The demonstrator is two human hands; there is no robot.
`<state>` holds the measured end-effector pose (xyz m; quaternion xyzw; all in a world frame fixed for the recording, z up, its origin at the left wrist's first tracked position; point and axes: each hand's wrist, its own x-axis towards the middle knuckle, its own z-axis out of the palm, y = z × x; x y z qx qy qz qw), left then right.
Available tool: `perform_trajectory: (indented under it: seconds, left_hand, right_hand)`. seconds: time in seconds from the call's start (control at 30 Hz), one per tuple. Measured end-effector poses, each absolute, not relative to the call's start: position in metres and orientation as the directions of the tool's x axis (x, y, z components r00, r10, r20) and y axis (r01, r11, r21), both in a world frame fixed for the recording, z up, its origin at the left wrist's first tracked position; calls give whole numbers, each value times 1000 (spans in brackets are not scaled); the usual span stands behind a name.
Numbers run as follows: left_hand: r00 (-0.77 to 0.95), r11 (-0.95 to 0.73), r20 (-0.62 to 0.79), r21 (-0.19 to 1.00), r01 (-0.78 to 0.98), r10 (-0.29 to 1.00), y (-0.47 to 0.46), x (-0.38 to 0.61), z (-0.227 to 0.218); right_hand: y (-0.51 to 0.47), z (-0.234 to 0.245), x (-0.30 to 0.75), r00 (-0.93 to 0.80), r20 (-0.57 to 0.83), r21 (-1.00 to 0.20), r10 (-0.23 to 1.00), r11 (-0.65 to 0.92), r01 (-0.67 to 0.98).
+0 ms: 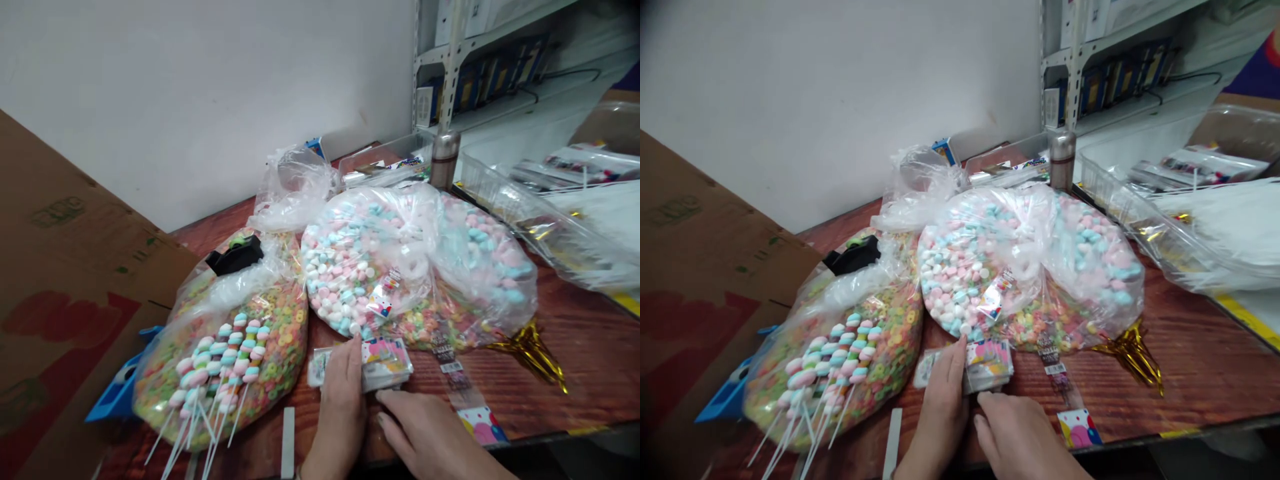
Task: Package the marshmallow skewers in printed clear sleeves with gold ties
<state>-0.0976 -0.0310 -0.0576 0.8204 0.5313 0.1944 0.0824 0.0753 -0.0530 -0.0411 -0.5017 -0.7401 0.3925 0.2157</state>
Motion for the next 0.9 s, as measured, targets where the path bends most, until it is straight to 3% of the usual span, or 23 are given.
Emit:
perform_trajectory:
  seconds: [0.13,0.2,0.37,0.47,0.6,0.73,0.9]
  left_hand:
    - [449,-425,54,439,791,892,-35,-102,-39]
    - [460,-421,5,408,810,888,-37,-110,-33]
    - [340,-348,74,184,919,938,-37,-127,-42]
    - [385,-394,83,165,904,919,-34,-131,-55]
    - [386,-419,216,135,898,897,-24,-130,-65]
    - [400,-443,215,215,871,891,-20,-130,-58]
    - [271,-340,228,371,864,935,-34,-132,-50]
  right_hand:
    - [-52,-41,83,-365,-113,-763,924,154,627]
    - [-48,-42,85,-341,-124,-783,932,119,610]
    - [-44,-50,84,-336,-110,-804,935,115,584]
    - [-41,-52,77,-301,-43,-790,953,152,594]
    - [-33,-41,76,-292,31,-770,956,209,603]
    - [-39,-33,114,-212,26,-748,977,160,644]
    - [-64,-59,184,4,-91,-695,996,-66,716]
